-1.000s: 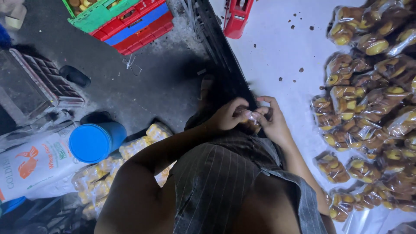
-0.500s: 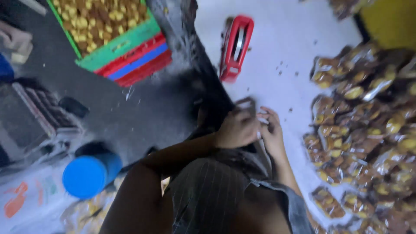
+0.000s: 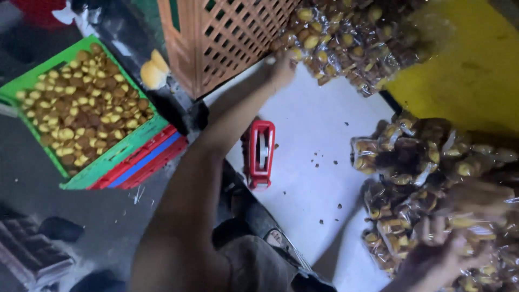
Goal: Packing small bread rolls into plastic bags and sealing them using a manual tape dispenser at a high rate of speed.
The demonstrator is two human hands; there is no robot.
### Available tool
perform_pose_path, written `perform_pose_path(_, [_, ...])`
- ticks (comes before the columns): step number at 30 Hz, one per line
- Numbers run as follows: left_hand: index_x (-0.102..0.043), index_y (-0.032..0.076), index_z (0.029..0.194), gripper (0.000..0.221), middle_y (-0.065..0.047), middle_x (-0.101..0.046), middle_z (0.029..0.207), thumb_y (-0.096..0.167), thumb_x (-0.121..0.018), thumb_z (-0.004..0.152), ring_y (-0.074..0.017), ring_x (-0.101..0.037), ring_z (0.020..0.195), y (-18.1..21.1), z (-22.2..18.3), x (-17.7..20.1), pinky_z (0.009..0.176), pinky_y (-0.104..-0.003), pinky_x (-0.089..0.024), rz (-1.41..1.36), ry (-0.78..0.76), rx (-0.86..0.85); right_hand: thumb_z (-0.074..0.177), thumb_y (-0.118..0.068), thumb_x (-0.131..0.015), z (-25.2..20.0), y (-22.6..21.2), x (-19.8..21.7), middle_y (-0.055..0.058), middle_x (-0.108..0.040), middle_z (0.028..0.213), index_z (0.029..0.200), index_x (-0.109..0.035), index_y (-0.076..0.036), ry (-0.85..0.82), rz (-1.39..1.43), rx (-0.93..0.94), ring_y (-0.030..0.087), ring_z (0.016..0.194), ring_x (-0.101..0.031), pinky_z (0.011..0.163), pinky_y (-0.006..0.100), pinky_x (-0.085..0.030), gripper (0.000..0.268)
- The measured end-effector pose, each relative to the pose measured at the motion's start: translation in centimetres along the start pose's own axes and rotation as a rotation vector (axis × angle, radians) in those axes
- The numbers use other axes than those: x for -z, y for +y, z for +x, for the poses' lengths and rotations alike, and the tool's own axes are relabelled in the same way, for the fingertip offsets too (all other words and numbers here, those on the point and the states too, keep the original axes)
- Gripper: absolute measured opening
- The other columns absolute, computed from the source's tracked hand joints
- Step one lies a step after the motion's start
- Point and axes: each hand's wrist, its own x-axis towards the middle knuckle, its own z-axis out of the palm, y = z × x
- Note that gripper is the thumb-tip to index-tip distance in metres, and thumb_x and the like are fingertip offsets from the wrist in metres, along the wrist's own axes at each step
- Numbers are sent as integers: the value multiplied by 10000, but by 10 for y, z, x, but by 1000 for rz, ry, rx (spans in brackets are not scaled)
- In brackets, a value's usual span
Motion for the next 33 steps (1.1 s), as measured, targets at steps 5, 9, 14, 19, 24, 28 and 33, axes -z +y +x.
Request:
perform_pose_path(5, [-457, 99, 1327, 435, -218, -573, 1346, 354, -572, 993, -473, -682, 1019, -38, 65, 15, 776, -580, -550, 228, -36, 403, 1059, -357, -545, -62, 12, 21, 201, -617, 1271, 1502, -610, -84, 154, -851, -298, 257, 731, -561, 592, 339, -458, 524])
perform_pose_path(9, [-515, 116, 1297, 471, -195, -670, 1133, 436, -565, 955, -439, -707, 944, -37, 60, 7, 641, -580, -563, 395, 14, 599, 1018, -93, -628, -139, 168, 102, 208, -691, 1143, 1203, -633, 30, 192, -241, -314, 308, 1120, -675, 934, 393, -608, 222])
perform_pose_path(14, [-615, 145, 819, 152, -82, -629, 849, 163, -654, 964, -208, -606, 774, 37, 8, 48, 627, -321, -505, 9, -270, 400, 871, -62, -745, -140, 190, 69, 148, -732, 1103, 1031, -697, -30, 396, -98, -628, 221, 1004, -697, 885, 365, -589, 171])
perform_pose_path(19, [-611, 187, 983, 115, -141, -709, 818, 188, -682, 892, -360, -683, 792, 169, -80, 44, 691, -472, -492, -231, -175, 75, 938, -129, -722, -72, 170, -3, 156, -684, 1154, 1116, -664, -22, 37, -81, -338, 269, 1138, -632, 972, 438, -542, 216])
perform_pose_path(24, [-599, 178, 1031, 82, -141, -741, 872, 244, -602, 983, -382, -736, 861, 323, -242, 87, 755, -490, -569, -320, -420, 73, 835, -179, -846, -69, 141, -31, 97, -601, 1150, 1400, -474, -109, -86, 459, -382, 261, 1003, -670, 704, 299, -581, 680])
perform_pose_path(28, [-638, 116, 1067, 116, -152, -753, 942, 192, -676, 988, -368, -738, 920, 305, -356, 39, 769, -445, -598, -414, -317, 102, 946, -209, -781, -111, 207, 16, 161, -694, 1006, 1079, -736, -72, -147, -34, -203, 309, 901, -683, 758, 390, -518, 196])
perform_pose_path(33, [-652, 140, 1296, 405, -162, -721, 1197, 179, -782, 913, -382, -666, 1148, 331, -397, 56, 975, -504, -551, -498, -289, 225, 995, -179, -716, -125, 216, 40, 223, -685, 1228, 1087, -768, -65, -259, -305, 171, 445, 1183, -638, 1048, 543, -458, 156])
